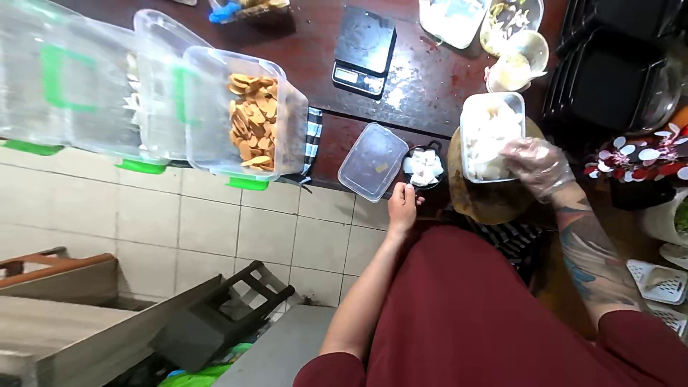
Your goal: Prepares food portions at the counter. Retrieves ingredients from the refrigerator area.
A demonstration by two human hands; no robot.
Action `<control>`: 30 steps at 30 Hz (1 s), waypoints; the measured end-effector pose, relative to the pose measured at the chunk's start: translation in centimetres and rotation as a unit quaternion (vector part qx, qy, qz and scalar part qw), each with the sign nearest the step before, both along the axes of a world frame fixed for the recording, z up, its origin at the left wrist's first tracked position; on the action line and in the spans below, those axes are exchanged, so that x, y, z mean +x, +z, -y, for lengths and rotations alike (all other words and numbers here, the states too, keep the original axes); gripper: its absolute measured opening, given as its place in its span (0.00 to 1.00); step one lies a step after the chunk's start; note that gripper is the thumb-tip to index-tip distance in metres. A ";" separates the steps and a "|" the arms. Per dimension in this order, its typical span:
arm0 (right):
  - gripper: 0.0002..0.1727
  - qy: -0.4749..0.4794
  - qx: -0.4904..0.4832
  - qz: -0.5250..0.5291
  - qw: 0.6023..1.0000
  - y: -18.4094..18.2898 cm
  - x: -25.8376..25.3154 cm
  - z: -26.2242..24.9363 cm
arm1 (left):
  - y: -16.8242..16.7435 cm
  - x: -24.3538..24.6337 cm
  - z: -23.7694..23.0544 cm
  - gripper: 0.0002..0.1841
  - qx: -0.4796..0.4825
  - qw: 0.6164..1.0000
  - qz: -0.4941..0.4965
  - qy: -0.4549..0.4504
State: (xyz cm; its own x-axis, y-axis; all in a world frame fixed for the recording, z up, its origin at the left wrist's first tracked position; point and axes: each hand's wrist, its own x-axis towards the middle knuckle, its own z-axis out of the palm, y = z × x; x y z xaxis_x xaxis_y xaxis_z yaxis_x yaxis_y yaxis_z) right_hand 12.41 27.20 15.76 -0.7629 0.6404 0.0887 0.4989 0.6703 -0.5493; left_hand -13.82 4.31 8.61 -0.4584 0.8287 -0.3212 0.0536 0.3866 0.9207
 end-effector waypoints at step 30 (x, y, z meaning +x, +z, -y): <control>0.21 -0.036 0.150 -0.042 0.987 0.1 -1.9 0.4 | 7.6 4.3 -14.0 0.11 0.217 0.822 -0.482 -0.210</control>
